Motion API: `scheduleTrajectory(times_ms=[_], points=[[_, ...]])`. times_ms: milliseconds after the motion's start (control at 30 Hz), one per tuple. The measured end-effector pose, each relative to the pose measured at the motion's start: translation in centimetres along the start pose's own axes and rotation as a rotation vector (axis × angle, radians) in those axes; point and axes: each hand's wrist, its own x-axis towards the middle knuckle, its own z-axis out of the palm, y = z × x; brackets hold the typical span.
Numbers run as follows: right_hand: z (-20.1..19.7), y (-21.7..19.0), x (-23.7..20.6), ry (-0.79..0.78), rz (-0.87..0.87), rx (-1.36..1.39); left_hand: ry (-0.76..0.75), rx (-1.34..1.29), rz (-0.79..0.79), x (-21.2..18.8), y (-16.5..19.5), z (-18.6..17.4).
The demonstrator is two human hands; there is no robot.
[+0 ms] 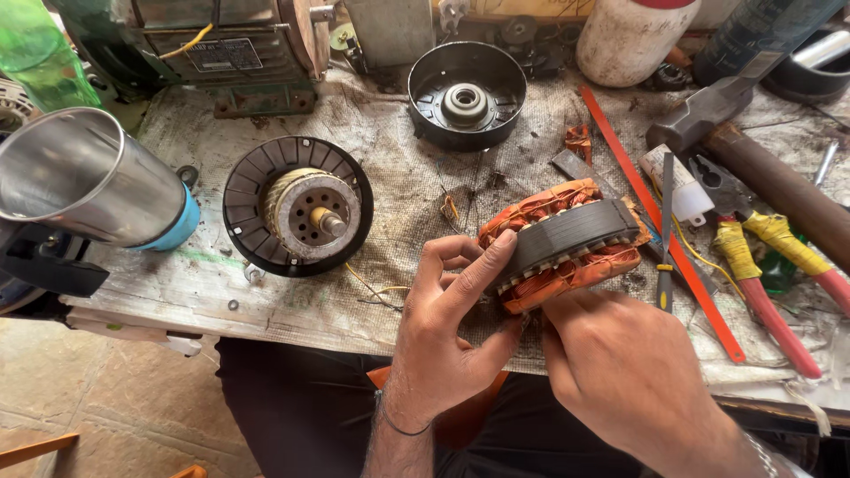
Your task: The person holds an electric motor stator with copper windings on a workbench and repeatedly sands the edges of its laminated steel core using a small abrasive block, rotating the stator to reach different sections while other motor parts sit nearby.
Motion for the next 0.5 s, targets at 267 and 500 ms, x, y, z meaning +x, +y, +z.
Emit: scheduleTrajectory(times_ms=[267,500], points=[[-0.1,0.5,-0.1,-0.165,0.061,-0.093,0.008,-0.001,0.006,0.0,0.0,0.1],[0.3,-0.1,0.0,-0.081,0.041,-0.028,0.002,0.014,0.014,0.1,0.1,-0.1]])
